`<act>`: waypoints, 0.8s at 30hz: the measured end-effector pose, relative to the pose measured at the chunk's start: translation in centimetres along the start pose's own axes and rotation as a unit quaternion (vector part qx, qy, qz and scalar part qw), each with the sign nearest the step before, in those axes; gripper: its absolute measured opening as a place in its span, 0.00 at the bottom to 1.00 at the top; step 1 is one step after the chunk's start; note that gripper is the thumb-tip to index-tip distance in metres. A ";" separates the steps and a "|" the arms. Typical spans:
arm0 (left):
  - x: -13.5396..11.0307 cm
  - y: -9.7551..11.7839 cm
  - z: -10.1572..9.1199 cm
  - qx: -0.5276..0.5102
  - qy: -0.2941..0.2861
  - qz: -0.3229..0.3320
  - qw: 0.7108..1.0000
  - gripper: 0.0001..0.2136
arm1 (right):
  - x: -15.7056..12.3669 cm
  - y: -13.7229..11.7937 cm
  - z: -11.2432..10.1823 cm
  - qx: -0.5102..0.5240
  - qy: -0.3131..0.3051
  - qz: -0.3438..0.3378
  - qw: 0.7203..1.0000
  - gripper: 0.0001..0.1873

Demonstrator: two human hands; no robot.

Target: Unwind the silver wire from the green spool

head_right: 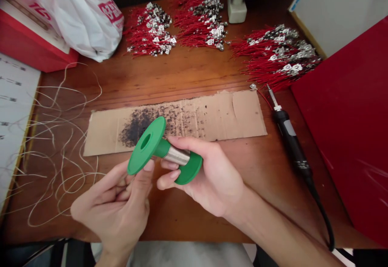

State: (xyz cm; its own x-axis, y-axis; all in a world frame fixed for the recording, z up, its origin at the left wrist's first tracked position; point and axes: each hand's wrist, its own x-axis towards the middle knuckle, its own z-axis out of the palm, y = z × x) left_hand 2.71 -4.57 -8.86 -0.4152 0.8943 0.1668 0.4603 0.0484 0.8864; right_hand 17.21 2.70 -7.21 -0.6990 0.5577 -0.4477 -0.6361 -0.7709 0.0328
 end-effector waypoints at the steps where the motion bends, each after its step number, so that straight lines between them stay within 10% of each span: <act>1: 0.3 0.0 0.0 -0.015 -0.012 -0.020 1.000 0.10 | 0.0 0.0 0.0 -0.002 0.000 0.001 1.000 0.08; 10: 5.7 -1.0 -2.3 -0.077 -0.183 -0.114 0.974 0.05 | -0.5 -0.3 0.0 -0.264 0.016 -0.015 0.964 0.21; 17: 9.5 0.2 -5.0 -0.062 -0.428 -0.229 0.872 0.05 | -1.9 -0.2 -0.2 -0.655 -0.001 -0.022 0.755 0.09; 24: 9.0 3.2 -5.5 0.004 -0.438 -0.196 0.877 0.08 | -1.3 1.6 -0.4 -0.750 -0.017 -0.325 0.575 0.14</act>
State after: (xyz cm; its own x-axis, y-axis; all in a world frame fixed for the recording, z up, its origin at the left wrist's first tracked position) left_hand -3.83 1.23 -2.12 0.2175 0.8068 -0.5493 0.4228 0.4293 0.7981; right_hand 17.21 0.59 -6.98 -0.4946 0.8645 0.0893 0.2143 0.2209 -0.9515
